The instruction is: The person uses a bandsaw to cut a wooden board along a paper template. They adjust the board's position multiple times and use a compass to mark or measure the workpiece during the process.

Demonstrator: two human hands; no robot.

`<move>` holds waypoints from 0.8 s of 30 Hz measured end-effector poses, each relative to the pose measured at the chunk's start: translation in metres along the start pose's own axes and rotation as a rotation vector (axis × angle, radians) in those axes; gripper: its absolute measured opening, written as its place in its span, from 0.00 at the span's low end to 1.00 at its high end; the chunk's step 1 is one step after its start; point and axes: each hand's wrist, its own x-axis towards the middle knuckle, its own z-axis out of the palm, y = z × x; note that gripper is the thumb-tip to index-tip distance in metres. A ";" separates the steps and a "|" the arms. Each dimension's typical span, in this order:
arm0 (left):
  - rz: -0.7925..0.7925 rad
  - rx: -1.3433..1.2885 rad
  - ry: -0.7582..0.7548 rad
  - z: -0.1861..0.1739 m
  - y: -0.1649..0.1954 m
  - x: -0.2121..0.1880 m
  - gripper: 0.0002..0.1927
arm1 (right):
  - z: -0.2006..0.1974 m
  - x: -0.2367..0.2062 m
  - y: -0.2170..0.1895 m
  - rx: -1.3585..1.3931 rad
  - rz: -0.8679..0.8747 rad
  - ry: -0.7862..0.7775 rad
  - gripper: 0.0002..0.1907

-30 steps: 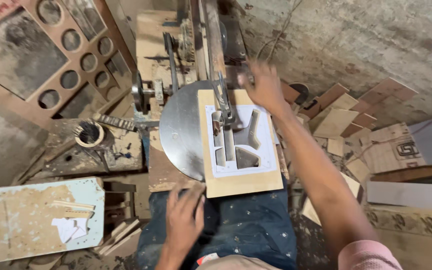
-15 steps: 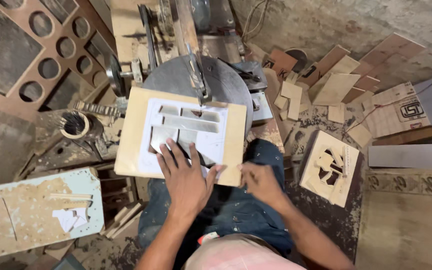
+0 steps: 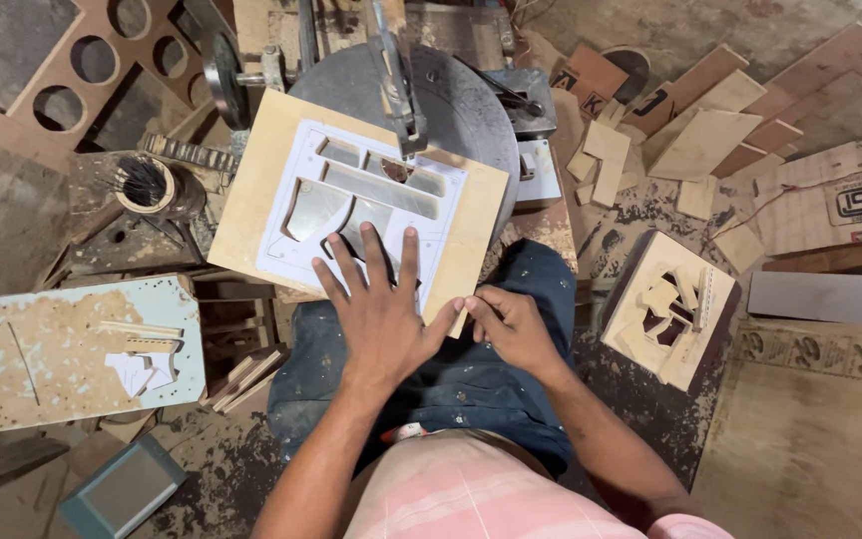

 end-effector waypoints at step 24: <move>0.010 0.060 -0.081 0.003 0.007 -0.002 0.48 | -0.039 0.027 0.024 0.298 0.009 0.247 0.12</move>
